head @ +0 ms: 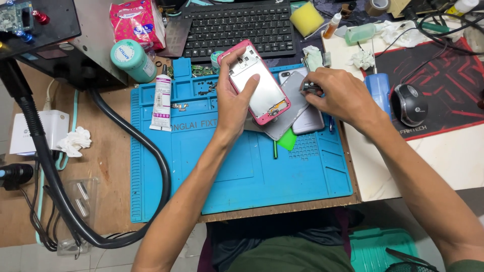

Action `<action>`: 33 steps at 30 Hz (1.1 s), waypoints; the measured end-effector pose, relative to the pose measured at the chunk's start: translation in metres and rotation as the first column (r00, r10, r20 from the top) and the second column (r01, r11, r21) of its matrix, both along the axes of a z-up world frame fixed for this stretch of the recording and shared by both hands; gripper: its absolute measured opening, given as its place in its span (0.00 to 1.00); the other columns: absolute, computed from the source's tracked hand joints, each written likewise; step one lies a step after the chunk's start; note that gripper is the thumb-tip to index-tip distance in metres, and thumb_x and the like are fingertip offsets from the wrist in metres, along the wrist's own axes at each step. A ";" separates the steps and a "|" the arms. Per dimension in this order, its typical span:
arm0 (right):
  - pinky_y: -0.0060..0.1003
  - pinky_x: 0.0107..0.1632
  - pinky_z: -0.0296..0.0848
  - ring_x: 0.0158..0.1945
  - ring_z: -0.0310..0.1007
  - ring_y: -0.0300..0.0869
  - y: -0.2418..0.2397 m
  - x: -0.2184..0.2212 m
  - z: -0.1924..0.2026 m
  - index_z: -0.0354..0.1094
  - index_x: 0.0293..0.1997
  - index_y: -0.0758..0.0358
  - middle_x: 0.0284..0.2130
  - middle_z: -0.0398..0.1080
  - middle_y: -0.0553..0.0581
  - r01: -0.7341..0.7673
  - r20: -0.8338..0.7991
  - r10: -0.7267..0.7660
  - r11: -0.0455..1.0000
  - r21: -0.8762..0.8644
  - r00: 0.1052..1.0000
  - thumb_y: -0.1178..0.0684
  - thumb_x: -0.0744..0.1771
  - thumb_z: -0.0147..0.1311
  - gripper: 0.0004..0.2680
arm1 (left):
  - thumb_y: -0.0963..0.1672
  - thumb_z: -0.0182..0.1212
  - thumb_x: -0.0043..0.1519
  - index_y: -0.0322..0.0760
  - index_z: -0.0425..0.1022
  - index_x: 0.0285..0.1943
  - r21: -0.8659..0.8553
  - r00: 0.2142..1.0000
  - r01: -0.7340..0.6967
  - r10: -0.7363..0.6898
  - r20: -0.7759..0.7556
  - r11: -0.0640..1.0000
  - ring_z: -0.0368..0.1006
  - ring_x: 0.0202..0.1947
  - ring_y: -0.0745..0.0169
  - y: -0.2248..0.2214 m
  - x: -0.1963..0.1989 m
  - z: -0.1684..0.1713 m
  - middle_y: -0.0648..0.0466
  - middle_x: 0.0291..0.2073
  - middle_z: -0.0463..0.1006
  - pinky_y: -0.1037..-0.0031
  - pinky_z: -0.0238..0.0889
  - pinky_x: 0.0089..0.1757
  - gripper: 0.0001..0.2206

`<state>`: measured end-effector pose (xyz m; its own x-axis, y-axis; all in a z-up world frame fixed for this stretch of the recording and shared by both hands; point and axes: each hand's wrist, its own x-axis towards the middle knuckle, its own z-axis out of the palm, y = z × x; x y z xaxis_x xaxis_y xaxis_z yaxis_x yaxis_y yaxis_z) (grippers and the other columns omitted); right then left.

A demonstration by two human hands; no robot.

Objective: A person disassembles a mobile phone by removing internal screws with a screwdriver and prying the casing apart.

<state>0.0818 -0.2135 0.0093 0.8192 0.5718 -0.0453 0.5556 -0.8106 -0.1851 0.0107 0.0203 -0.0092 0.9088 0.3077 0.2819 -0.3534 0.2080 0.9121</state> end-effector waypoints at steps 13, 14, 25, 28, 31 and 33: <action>0.58 0.29 0.72 0.39 0.74 0.60 0.010 0.019 -0.005 0.71 0.48 0.61 0.41 0.75 0.59 -0.055 0.126 0.048 0.997 0.052 0.991 0.54 0.64 0.56 0.09 | 0.39 0.62 0.62 0.46 0.68 0.63 0.005 1.000 -0.001 0.001 0.003 1.000 0.69 0.52 0.65 0.000 0.001 -0.001 0.53 0.58 0.70 0.77 0.71 0.46 0.20; 0.57 0.30 0.72 0.40 0.74 0.58 0.010 0.022 -0.003 0.71 0.47 0.63 0.41 0.74 0.60 -0.070 0.124 0.057 0.993 0.097 0.991 0.54 0.66 0.55 0.09 | 0.40 0.61 0.62 0.47 0.67 0.64 0.006 1.000 0.008 -0.008 0.000 1.000 0.69 0.51 0.65 0.000 0.001 -0.002 0.53 0.59 0.69 0.77 0.72 0.43 0.20; 0.34 0.46 0.64 0.43 0.64 0.42 -0.005 0.024 0.023 0.68 0.60 0.76 0.47 0.65 0.60 -0.047 -0.004 0.068 0.732 0.680 0.998 0.61 0.73 0.51 0.10 | 0.40 0.61 0.60 0.46 0.69 0.62 0.094 0.997 0.072 -0.068 -0.037 0.993 0.68 0.54 0.65 -0.003 -0.001 0.001 0.56 0.58 0.72 0.76 0.66 0.52 0.20; 0.38 0.61 0.75 0.60 0.76 0.54 0.001 0.014 0.027 0.58 0.59 0.73 0.48 0.57 0.59 -0.026 -0.073 0.162 0.540 0.841 0.984 0.66 0.73 0.51 0.08 | 0.42 0.61 0.62 0.47 0.68 0.63 0.107 0.991 0.131 -0.125 -0.056 0.986 0.69 0.52 0.66 -0.004 -0.003 0.001 0.54 0.58 0.71 0.76 0.68 0.48 0.19; 0.38 0.60 0.77 0.57 0.73 0.47 0.005 0.006 0.030 0.61 0.58 0.70 0.50 0.70 0.63 -0.030 -0.041 0.140 0.474 0.880 0.989 0.67 0.73 0.52 0.07 | 0.43 0.62 0.62 0.49 0.68 0.64 0.153 0.987 0.149 -0.137 -0.088 0.977 0.68 0.55 0.65 -0.005 -0.003 0.002 0.54 0.60 0.70 0.76 0.68 0.50 0.20; 0.45 0.64 0.83 0.57 0.73 0.47 0.007 0.004 0.025 0.58 0.53 0.68 0.48 0.65 0.63 -0.010 -0.034 0.121 0.346 0.938 0.992 0.67 0.73 0.54 0.07 | 0.42 0.61 0.61 0.47 0.68 0.63 0.174 0.989 0.142 -0.131 -0.071 0.975 0.66 0.57 0.65 -0.006 -0.003 0.000 0.55 0.59 0.70 0.75 0.62 0.56 0.19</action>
